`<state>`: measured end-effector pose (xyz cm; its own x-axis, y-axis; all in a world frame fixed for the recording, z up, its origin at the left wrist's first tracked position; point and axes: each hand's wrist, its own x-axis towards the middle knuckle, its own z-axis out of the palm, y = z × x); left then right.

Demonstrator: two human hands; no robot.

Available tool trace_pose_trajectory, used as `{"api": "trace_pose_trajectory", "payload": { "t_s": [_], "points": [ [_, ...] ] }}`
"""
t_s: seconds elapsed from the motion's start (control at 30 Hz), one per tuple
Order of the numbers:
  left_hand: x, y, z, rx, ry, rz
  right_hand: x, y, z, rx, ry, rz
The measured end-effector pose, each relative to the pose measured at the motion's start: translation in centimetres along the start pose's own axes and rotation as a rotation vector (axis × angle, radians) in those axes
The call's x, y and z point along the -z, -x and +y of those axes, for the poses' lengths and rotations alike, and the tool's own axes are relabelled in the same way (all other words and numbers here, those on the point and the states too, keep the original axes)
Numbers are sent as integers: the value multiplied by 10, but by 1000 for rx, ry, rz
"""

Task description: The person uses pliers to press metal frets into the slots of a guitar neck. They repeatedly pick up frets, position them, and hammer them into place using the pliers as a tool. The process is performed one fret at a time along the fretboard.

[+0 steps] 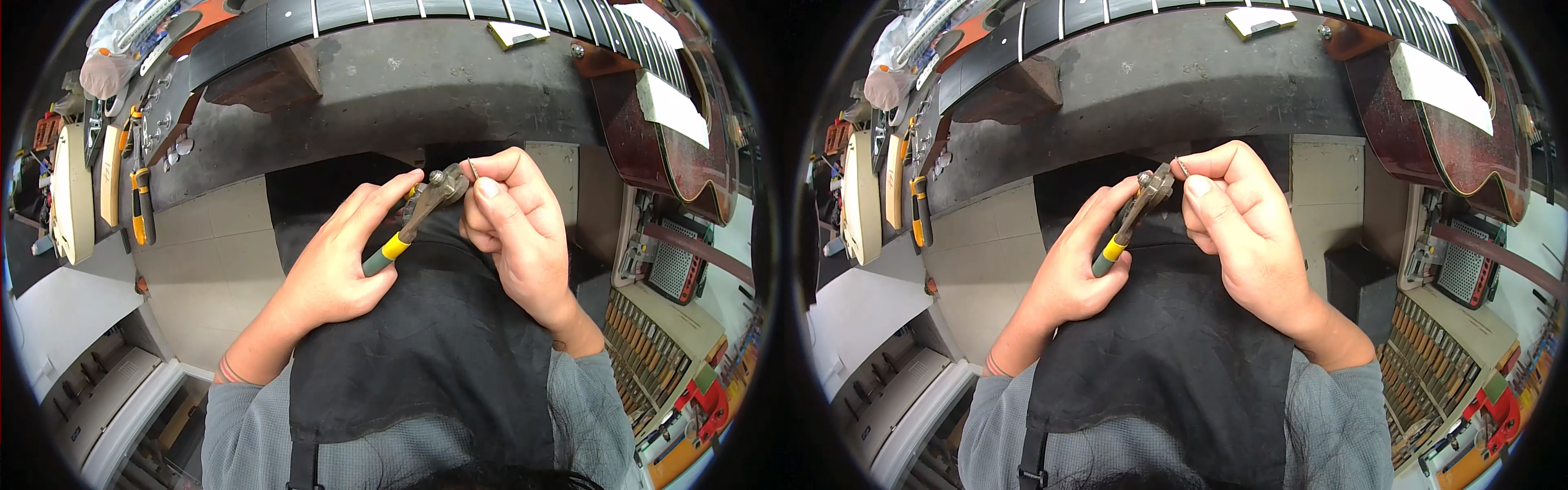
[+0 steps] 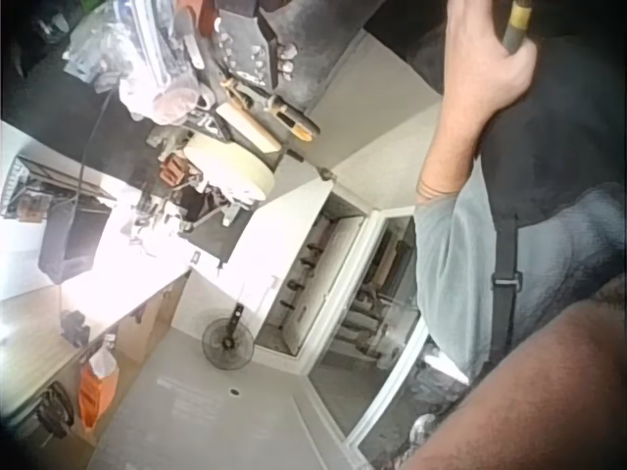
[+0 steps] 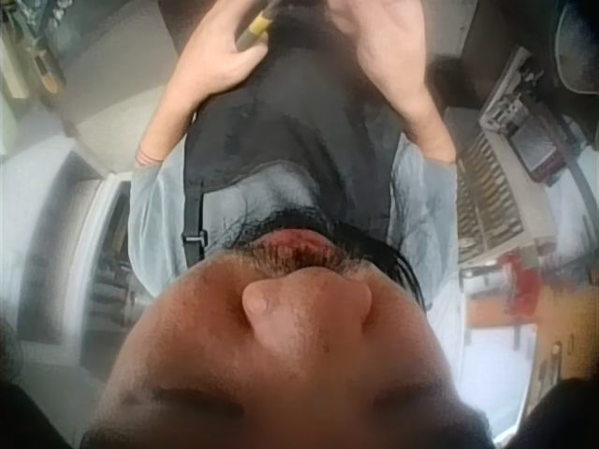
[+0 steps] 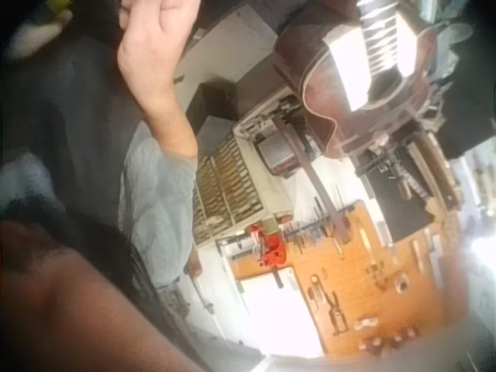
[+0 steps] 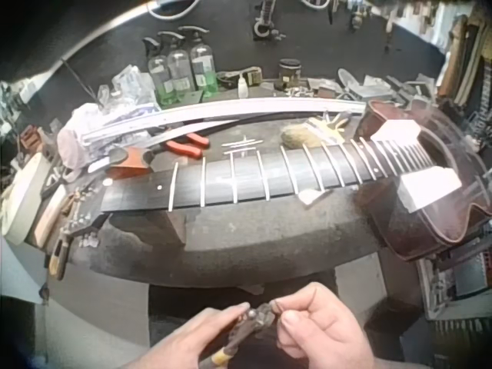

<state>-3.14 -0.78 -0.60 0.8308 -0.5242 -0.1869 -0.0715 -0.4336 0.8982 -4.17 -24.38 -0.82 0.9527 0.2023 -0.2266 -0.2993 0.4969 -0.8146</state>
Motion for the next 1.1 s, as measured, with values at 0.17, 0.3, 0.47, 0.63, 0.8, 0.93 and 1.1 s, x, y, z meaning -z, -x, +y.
{"api": "trace_pose_trajectory", "payload": {
  "t_s": [0.17, 0.3, 0.47, 0.63, 0.8, 0.93, 1.1],
  "points": [
    [-1, 0, 0, 0, -11, 5, 4, 0, 1, 0, 13, -1],
    [-1, 0, 1, -3, -20, 7, -9, 0, 2, 79, 154, 124],
    [-1, 0, 0, 4, -23, 0, -10, 2, 10, 204, 309, 149],
    [-2, 1, -2, -3, -26, 1, -8, 3, 11, 260, 435, 139],
    [0, 1, 7, 87, 37, -48, -7, 2, 12, 294, 504, 156],
    [-1, 2, 8, 106, 47, -38, -4, 0, 16, 354, 568, 159],
    [-6, 4, 0, 71, 73, -4, 6, -2, 25, 444, 641, 146]
  ]
}}
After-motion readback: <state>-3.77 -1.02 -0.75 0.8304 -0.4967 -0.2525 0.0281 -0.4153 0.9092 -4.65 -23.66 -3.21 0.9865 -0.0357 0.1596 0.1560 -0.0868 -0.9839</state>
